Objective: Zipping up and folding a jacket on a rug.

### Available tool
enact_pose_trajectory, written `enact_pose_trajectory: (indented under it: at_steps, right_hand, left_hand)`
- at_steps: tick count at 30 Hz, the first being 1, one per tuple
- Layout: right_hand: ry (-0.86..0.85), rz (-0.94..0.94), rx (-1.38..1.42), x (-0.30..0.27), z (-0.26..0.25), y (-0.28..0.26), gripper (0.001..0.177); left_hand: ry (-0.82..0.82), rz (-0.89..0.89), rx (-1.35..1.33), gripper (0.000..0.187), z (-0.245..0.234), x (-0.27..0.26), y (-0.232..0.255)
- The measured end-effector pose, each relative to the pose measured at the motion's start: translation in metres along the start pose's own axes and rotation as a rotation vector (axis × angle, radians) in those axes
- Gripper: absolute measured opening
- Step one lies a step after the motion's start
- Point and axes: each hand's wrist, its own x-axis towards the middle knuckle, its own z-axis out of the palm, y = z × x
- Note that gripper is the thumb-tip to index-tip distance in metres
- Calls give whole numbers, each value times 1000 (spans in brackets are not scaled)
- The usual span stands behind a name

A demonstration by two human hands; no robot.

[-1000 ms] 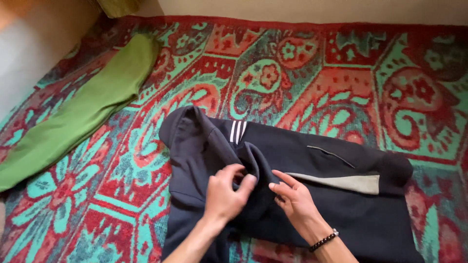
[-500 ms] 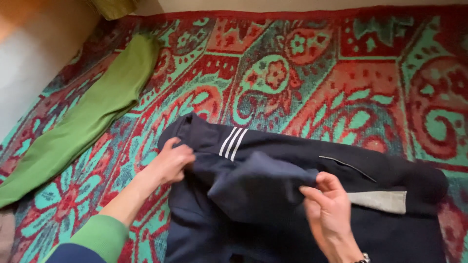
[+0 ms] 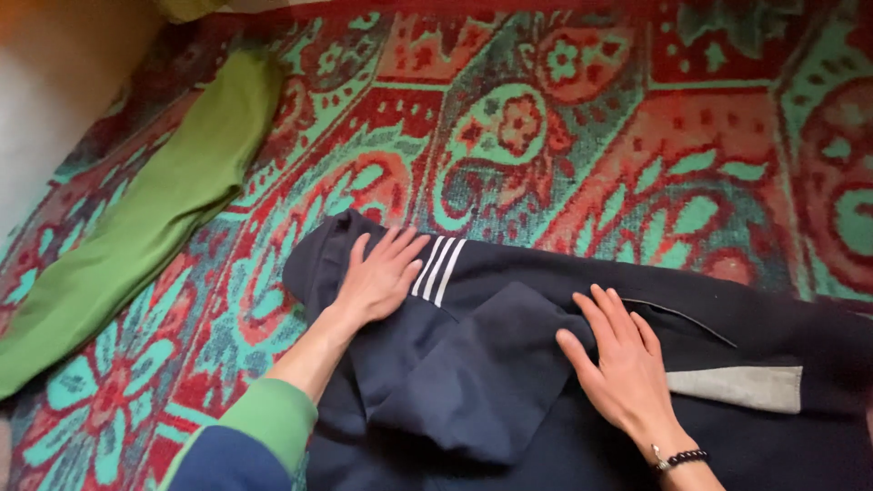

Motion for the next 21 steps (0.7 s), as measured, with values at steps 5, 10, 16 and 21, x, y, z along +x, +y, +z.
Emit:
enact_pose_trajectory:
  at_steps: [5, 10, 16, 21]
  right_hand:
    - [12, 25, 252, 1, 3, 24, 39]
    - [14, 116, 652, -14, -25, -1, 28]
    - [-59, 385, 1602, -13, -45, -5, 27]
    - [46, 174, 1827, -19, -72, 25, 37]
  left_hand:
    - [152, -213, 99, 59, 13, 6, -13]
    - [15, -399, -17, 61, -2, 1, -2]
    - [261, 62, -709, 33, -23, -108, 40]
    - [7, 85, -247, 26, -16, -145, 17]
